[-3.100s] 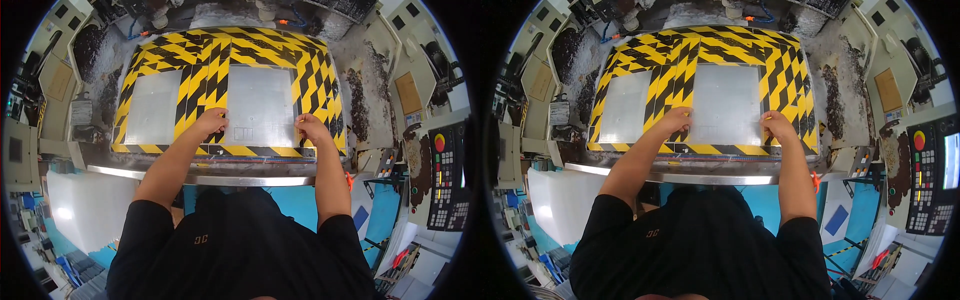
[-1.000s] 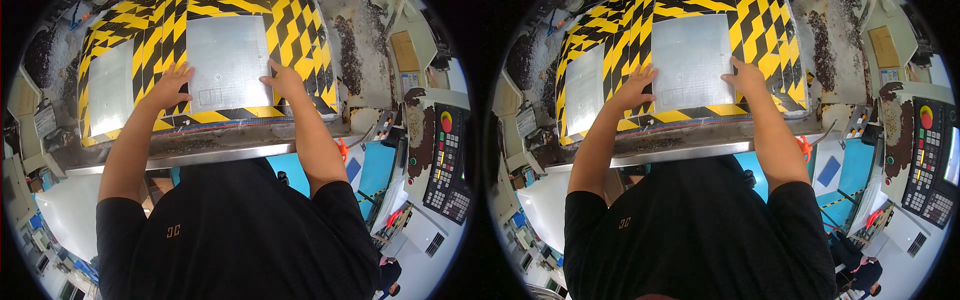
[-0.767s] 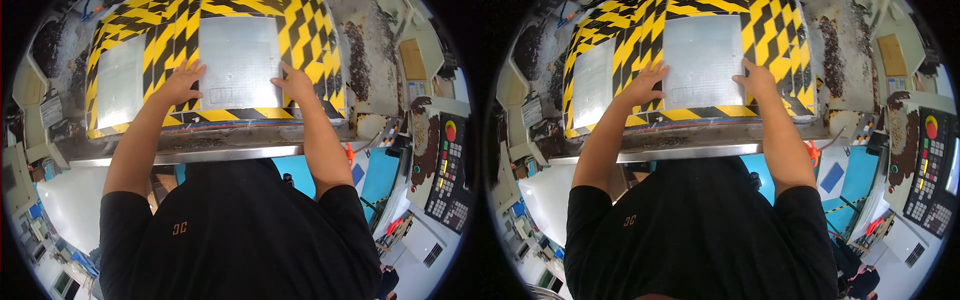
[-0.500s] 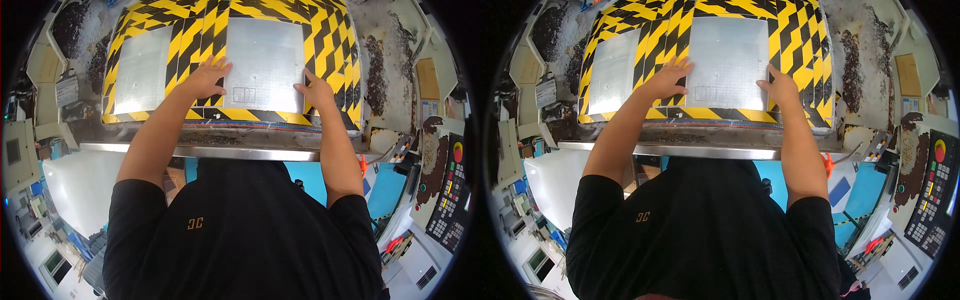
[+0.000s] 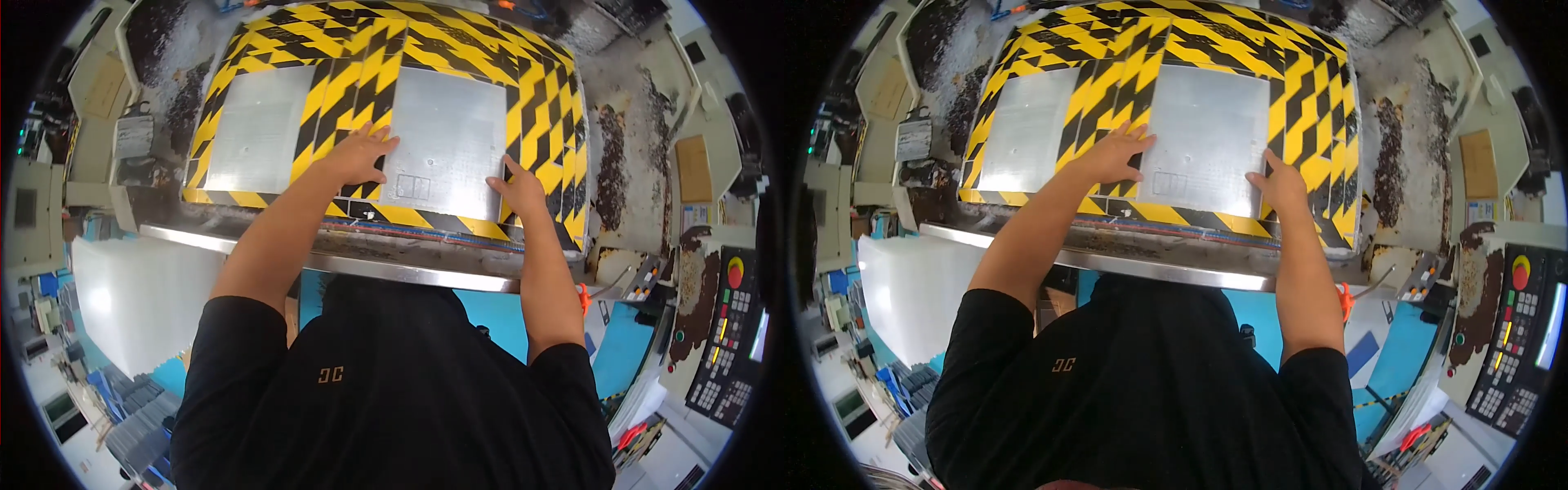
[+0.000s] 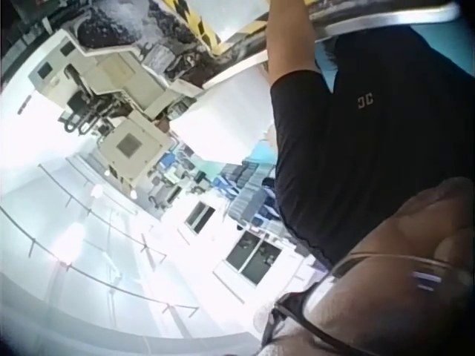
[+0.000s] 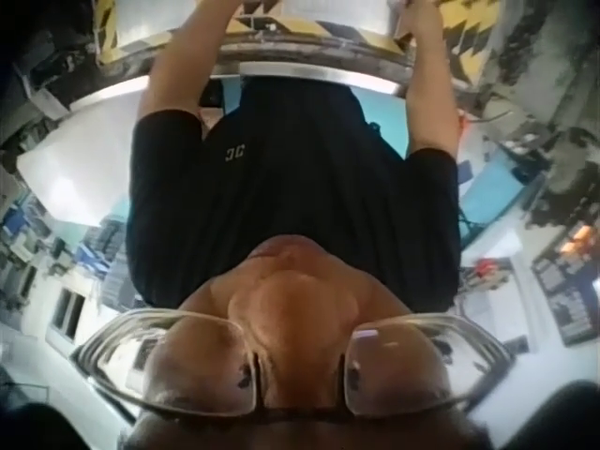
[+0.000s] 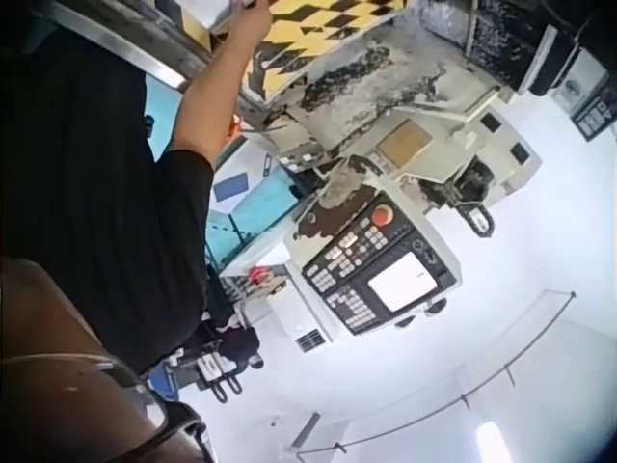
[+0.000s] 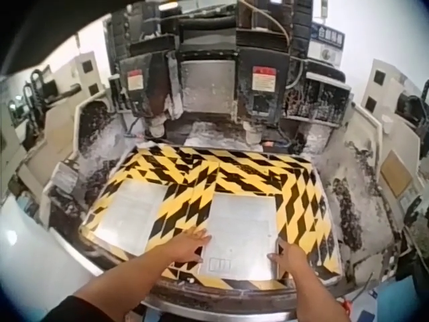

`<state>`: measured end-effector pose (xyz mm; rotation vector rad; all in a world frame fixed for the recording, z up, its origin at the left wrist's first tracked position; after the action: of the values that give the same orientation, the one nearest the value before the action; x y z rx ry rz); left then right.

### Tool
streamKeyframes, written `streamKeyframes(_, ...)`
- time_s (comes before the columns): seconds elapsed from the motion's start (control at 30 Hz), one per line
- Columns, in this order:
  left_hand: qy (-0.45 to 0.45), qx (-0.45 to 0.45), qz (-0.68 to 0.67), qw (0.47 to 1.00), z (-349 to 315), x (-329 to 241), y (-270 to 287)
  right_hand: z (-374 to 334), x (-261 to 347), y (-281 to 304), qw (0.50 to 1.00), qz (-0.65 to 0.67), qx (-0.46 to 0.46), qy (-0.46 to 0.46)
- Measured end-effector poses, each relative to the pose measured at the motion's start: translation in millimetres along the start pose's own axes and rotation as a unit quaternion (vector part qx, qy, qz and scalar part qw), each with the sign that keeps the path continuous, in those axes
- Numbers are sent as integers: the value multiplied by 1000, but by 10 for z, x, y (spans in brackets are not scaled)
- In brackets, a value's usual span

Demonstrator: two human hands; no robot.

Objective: The person removes plastic sheets from a machine, cleans the surface with an air nozzle, and then places new sheets onto the machine. They repeat this process with a stack of rectangular sheets and then with a stack of dark panels.

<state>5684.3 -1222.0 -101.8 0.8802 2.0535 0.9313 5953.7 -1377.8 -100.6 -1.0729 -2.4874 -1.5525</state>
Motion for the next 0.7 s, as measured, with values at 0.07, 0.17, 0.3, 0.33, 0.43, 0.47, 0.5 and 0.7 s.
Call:
streamKeyframes(0.07,22,-29,-18,999,-145,89,28,22,95,-15,1000,3,30,2)
streamKeyframes(0.17,-36,-209,-126,969,-839,-42,339,6,84,24,998,16,-27,57)
streamKeyframes(0.3,-62,-133,-402,904,-2292,-252,291,-240,212,130,999,33,-29,20)
streamKeyframes(0.33,26,-90,-471,877,-2617,-123,-60,-258,216,140,996,41,-64,47)
streamKeyframes(0.43,228,-7,-471,852,-3716,47,-1720,-440,703,134,994,57,-36,90)
streamKeyframes(0.47,267,59,-353,895,-4125,3,-2389,-471,833,95,993,56,-17,105)
streamKeyframes(0.5,425,303,-363,772,-4750,39,-3260,-491,972,39,991,50,1,121)
streamKeyframes(0.7,648,-216,-296,668,-7760,748,-3713,-658,1891,-210,974,2,44,221)
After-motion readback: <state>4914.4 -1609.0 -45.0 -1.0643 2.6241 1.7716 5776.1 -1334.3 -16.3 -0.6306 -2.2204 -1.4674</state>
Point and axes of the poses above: each hand's wrist, its own z-axis towards the middle knuckle, its own y-axis out of the back of the hand, x = y × z, the point moved 9 cm from there along z, towards the middle knuckle, and after that the axes turned 14 degrees about x, right-handed, at the moved point
